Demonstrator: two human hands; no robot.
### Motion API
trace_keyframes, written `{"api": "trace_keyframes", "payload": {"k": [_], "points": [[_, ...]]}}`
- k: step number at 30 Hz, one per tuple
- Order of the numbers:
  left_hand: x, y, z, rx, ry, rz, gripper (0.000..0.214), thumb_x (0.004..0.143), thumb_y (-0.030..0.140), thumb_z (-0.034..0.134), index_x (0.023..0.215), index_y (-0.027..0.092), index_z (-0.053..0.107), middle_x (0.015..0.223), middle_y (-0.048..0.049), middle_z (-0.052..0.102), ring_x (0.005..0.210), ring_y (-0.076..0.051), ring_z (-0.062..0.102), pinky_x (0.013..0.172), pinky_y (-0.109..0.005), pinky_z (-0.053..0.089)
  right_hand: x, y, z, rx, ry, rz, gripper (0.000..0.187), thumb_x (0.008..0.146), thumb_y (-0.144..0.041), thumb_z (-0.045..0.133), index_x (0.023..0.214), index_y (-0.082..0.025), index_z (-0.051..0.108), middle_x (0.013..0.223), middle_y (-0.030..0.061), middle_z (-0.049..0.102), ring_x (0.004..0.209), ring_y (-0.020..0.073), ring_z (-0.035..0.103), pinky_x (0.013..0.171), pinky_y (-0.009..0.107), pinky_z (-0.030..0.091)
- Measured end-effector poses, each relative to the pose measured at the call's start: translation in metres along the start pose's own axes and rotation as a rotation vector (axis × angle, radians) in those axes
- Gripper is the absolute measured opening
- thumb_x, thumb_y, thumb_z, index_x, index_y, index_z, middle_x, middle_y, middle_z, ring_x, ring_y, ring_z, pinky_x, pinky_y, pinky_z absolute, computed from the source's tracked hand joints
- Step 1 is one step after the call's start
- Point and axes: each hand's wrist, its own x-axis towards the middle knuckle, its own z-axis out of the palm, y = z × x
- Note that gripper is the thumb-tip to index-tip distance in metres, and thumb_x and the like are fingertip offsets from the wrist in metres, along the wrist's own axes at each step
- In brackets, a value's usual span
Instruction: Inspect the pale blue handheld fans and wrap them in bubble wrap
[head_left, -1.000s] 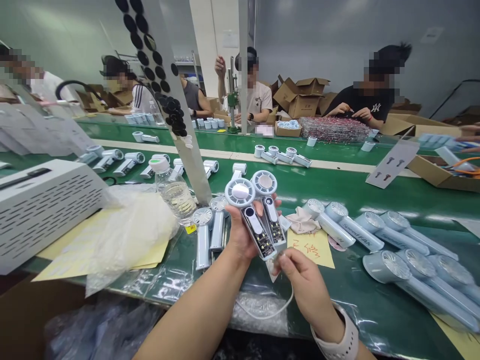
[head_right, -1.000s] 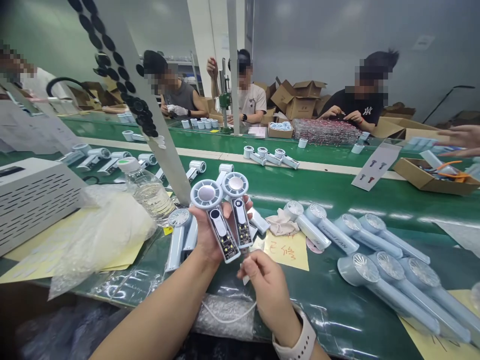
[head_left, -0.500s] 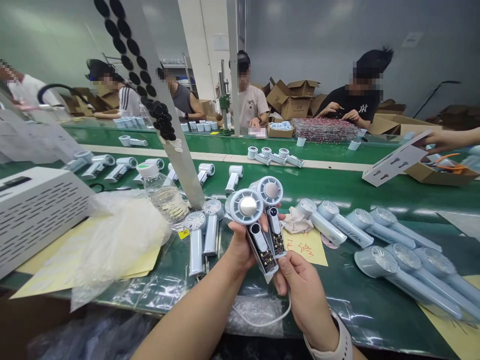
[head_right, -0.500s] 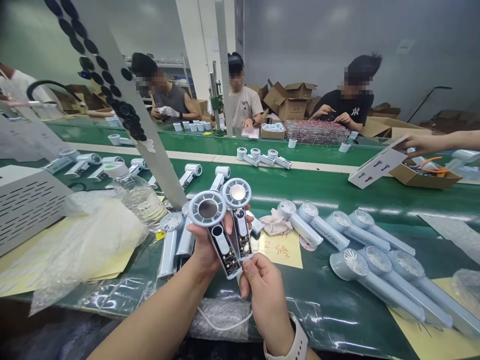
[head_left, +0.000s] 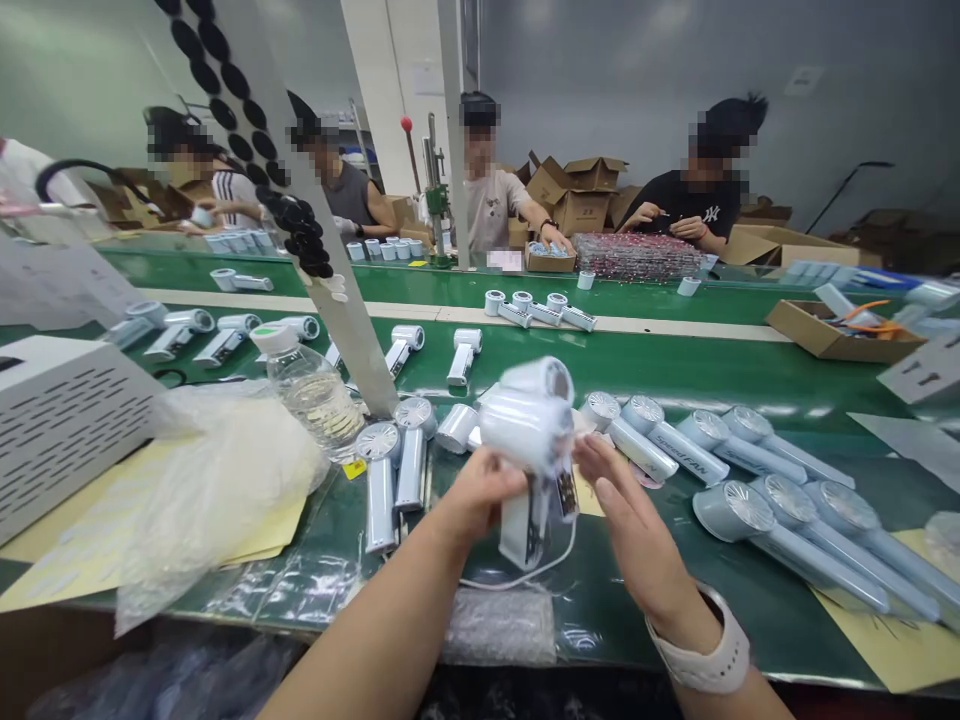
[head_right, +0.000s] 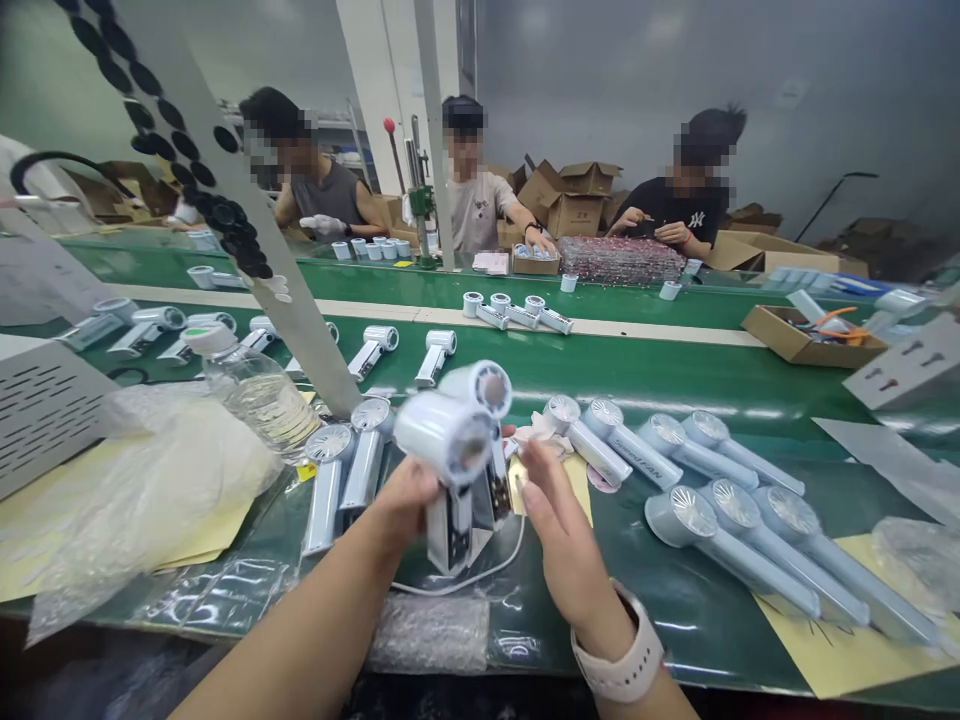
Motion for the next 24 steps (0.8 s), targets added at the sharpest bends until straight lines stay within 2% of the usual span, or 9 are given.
{"api": "trace_keyframes", "payload": {"k": [2, 4, 7, 9, 11, 13, 16, 19, 24], "points": [[-0.001, -0.004, -0.002, 0.162, -0.087, -0.023, 0.054, 0.057, 0.051, 0.084, 0.092, 0.012, 0.072, 0.093, -0.0140, 0.067, 0.090, -0.027, 0.063, 0.078, -0.034, 0.049, 0.003, -0.002, -0.001, 0.170, -0.127, 0.057, 0.048, 0.092, -0.045, 0.063, 0.135, -0.028, 0.050, 0.134, 0.0092, 0.055, 0.125, 0.0285, 0.049, 0.106, 0.046, 0.038], [0.002, -0.006, -0.003, 0.229, -0.058, -0.033, 0.059, 0.061, 0.059, 0.079, 0.093, 0.010, 0.072, 0.100, -0.0166, 0.067, 0.096, -0.028, 0.062, 0.083, -0.036, 0.048, 0.003, -0.008, -0.004, 0.219, -0.120, 0.042, 0.043, 0.086, -0.040, 0.073, 0.125, -0.027, 0.060, 0.119, 0.0083, 0.064, 0.111, 0.0273, 0.058, 0.098, 0.042, 0.046], [0.013, -0.002, -0.003, 0.101, 0.203, -0.008, 0.064, 0.066, 0.066, 0.072, 0.100, 0.012, 0.068, 0.099, -0.0136, 0.066, 0.093, -0.024, 0.062, 0.084, -0.036, 0.048, -0.001, -0.017, -0.012, 0.284, 0.001, 0.043, 0.046, 0.082, -0.040, 0.078, 0.123, -0.028, 0.062, 0.111, 0.0054, 0.063, 0.093, 0.0221, 0.061, 0.085, 0.033, 0.050], [0.019, 0.002, -0.001, -0.030, 0.365, 0.004, 0.061, 0.064, 0.065, 0.073, 0.095, 0.013, 0.063, 0.091, -0.0092, 0.065, 0.084, -0.021, 0.061, 0.076, -0.033, 0.050, -0.004, -0.018, -0.016, 0.320, 0.036, 0.106, 0.048, 0.080, -0.041, 0.079, 0.123, -0.026, 0.061, 0.102, 0.0040, 0.062, 0.079, 0.0176, 0.059, 0.074, 0.028, 0.050], [0.020, 0.005, 0.002, -0.129, 0.406, -0.033, 0.059, 0.064, 0.061, 0.077, 0.095, 0.014, 0.059, 0.084, -0.0051, 0.062, 0.076, -0.017, 0.059, 0.069, -0.030, 0.049, -0.005, -0.016, -0.016, 0.356, 0.042, 0.166, 0.046, 0.083, -0.041, 0.077, 0.122, -0.024, 0.060, 0.093, 0.0031, 0.061, 0.072, 0.0149, 0.056, 0.069, 0.025, 0.048], [0.016, 0.006, 0.005, -0.155, 0.323, -0.063, 0.056, 0.064, 0.043, 0.083, 0.104, 0.016, 0.055, 0.084, -0.0014, 0.058, 0.074, -0.014, 0.057, 0.068, -0.027, 0.048, -0.006, -0.013, -0.014, 0.408, 0.043, 0.166, 0.042, 0.085, -0.039, 0.074, 0.120, -0.022, 0.060, 0.092, 0.0041, 0.062, 0.073, 0.0153, 0.055, 0.069, 0.025, 0.048], [0.009, 0.003, 0.010, -0.100, 0.111, -0.055, 0.055, 0.064, 0.019, 0.080, 0.109, 0.019, 0.048, 0.088, 0.0008, 0.053, 0.075, -0.012, 0.056, 0.069, -0.026, 0.047, -0.007, -0.013, -0.010, 0.443, 0.022, 0.123, 0.040, 0.084, -0.037, 0.074, 0.118, -0.020, 0.060, 0.097, 0.0066, 0.062, 0.075, 0.0166, 0.055, 0.068, 0.026, 0.048], [0.007, -0.001, 0.010, -0.067, 0.005, -0.074, 0.046, 0.069, 0.019, 0.074, 0.107, 0.018, 0.048, 0.092, -0.0010, 0.051, 0.076, -0.012, 0.055, 0.068, -0.026, 0.045, -0.008, -0.017, -0.009, 0.438, -0.019, 0.104, 0.041, 0.084, -0.041, 0.075, 0.116, -0.020, 0.060, 0.096, 0.0063, 0.061, 0.073, 0.0164, 0.053, 0.067, 0.026, 0.049], [0.009, -0.002, 0.007, -0.026, 0.024, -0.074, 0.045, 0.071, 0.021, 0.073, 0.107, 0.017, 0.047, 0.091, -0.0014, 0.050, 0.074, -0.011, 0.054, 0.068, -0.027, 0.045, -0.010, -0.013, -0.008, 0.361, 0.024, 0.105, 0.045, 0.084, -0.041, 0.075, 0.121, -0.023, 0.056, 0.095, 0.0055, 0.060, 0.075, 0.0169, 0.055, 0.067, 0.026, 0.049]]}}
